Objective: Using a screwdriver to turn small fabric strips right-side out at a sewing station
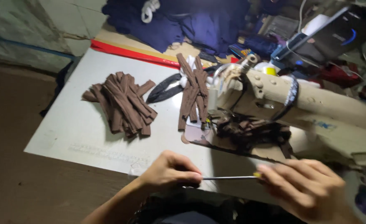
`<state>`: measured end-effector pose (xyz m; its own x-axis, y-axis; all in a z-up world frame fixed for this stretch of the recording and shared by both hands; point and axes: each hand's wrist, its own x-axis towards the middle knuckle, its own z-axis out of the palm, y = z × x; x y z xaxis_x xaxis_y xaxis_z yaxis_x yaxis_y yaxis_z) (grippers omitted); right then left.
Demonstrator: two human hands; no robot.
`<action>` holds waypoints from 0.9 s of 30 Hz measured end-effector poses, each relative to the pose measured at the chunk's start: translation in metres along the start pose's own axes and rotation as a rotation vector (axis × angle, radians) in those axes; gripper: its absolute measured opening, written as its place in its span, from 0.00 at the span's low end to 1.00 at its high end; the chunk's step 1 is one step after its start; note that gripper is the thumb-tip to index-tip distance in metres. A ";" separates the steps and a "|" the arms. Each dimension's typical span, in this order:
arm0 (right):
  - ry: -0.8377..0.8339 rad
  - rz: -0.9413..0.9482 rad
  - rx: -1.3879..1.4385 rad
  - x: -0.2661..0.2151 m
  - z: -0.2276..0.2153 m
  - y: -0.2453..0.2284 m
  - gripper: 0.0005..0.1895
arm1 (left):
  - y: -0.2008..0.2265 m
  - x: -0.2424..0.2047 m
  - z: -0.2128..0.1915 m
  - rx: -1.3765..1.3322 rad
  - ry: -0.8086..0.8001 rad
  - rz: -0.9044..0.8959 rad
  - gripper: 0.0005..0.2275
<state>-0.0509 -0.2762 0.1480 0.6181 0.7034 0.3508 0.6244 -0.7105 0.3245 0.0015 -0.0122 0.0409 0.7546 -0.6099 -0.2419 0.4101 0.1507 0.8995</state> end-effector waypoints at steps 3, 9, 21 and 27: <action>0.122 -0.092 0.007 0.020 0.002 -0.008 0.08 | -0.006 0.008 0.016 0.212 -0.164 0.293 0.03; 0.157 0.068 0.132 0.009 0.011 -0.003 0.09 | 0.012 0.001 -0.011 0.120 -0.234 0.157 0.13; 0.178 0.094 0.138 0.005 0.020 -0.012 0.12 | 0.049 0.000 -0.036 0.307 -0.266 -0.164 0.14; 0.118 0.069 0.195 0.007 0.034 -0.019 0.11 | 0.029 0.021 -0.016 0.536 -0.347 0.040 0.09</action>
<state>-0.0422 -0.2567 0.1149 0.6097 0.6380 0.4703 0.6698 -0.7320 0.1247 0.0375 -0.0082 0.0565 0.5176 -0.8417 -0.1537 0.0048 -0.1768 0.9842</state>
